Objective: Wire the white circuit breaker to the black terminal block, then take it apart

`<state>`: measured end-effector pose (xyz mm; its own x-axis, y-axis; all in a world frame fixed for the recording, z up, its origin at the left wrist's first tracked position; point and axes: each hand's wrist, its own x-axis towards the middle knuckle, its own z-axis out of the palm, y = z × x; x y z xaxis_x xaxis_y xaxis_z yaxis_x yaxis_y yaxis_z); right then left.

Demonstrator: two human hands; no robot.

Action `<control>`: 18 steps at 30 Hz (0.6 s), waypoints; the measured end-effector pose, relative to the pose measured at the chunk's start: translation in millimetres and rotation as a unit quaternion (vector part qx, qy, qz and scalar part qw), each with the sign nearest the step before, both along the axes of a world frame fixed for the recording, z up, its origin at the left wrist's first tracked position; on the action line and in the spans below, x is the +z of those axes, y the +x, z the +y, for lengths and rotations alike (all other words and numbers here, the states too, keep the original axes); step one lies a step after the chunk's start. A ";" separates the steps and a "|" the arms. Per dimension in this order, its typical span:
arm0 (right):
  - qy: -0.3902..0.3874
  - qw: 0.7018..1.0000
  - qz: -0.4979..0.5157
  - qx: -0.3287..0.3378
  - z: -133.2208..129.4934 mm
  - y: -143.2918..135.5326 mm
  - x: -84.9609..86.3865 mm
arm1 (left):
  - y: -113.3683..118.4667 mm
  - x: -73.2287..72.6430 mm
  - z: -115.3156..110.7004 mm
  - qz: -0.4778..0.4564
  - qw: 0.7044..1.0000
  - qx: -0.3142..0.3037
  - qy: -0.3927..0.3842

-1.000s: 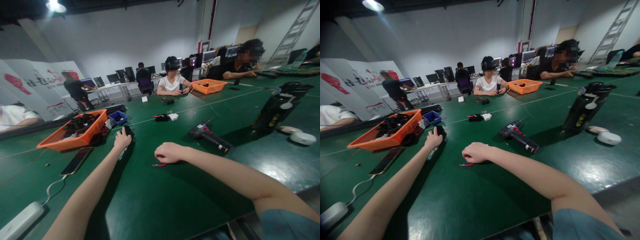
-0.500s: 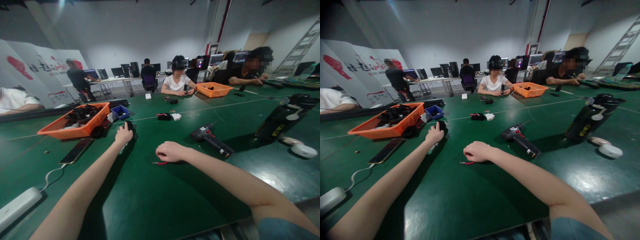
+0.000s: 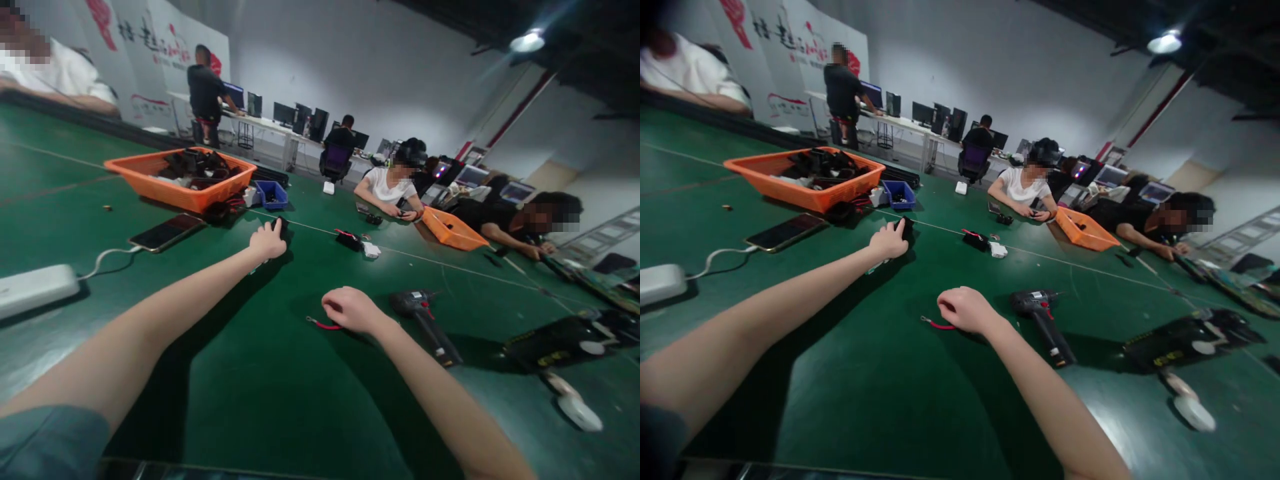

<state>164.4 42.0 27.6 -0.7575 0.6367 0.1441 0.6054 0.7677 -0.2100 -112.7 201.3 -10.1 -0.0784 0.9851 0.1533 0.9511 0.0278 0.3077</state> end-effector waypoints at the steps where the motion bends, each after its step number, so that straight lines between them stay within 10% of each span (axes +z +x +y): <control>1: 0.006 1.000 0.012 -0.017 3.5 2.2 1.1 | -0.8 -0.5 0.7 -0.009 1.000 0.000 0.000; 10: 0.098 0.971 0.024 -0.217 132.8 33.4 26.0 | -1.2 -3.6 -0.2 -0.022 1.000 0.000 0.017; 18: 0.112 0.919 -0.022 -0.377 229.2 36.4 -2.1 | -1.8 -6.1 0.5 0.009 0.999 0.016 0.051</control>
<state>200.8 271.2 25.6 -0.1212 0.9412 0.3152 0.9871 0.1477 -0.0615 -114.5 201.9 -16.2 -0.1051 0.9613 0.2545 0.9558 0.0270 0.2927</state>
